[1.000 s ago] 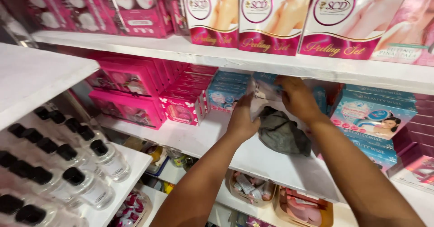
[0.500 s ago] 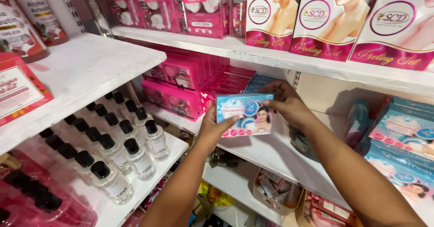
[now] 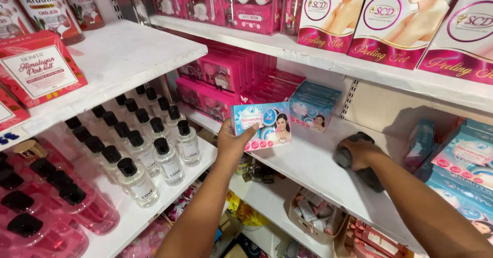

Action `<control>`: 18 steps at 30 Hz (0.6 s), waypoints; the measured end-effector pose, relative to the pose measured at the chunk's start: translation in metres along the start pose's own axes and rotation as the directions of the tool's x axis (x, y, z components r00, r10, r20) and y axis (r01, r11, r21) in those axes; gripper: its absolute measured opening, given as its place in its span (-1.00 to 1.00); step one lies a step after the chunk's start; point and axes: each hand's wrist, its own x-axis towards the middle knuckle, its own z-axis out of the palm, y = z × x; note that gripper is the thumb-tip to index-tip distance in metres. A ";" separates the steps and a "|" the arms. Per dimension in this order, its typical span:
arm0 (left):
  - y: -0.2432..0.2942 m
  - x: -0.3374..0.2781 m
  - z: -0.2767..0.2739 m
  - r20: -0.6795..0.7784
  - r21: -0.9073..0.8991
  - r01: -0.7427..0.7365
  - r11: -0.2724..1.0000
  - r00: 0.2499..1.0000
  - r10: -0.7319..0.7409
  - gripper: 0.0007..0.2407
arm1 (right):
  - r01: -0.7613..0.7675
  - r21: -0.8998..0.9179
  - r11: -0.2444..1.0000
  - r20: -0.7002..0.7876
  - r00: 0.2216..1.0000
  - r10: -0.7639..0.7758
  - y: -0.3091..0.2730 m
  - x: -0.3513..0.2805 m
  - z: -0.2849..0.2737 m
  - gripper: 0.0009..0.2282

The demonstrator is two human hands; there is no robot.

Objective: The person writes in a notebook while standing in front of shelves stocked with beauty products. They then use a dark cloth to wipe the front of several product boxes on the shelves.

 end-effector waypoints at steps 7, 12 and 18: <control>0.003 -0.006 0.016 -0.184 0.076 -0.040 0.996 0.981 0.053 -0.73 | 0.275 0.526 0.805 -0.294 0.947 -0.131 -0.071 -0.045 -0.077 -0.30; 0.013 0.002 0.033 -0.342 0.333 -0.004 0.943 0.932 0.124 -0.63 | 0.845 0.364 0.391 -0.892 0.437 -0.113 -0.147 -0.110 -0.131 -0.36; 0.050 -0.011 0.042 -0.140 -0.058 -0.262 0.963 0.958 0.252 -0.65 | 0.958 0.057 0.282 -0.928 0.155 -0.339 -0.217 -0.120 -0.143 -0.27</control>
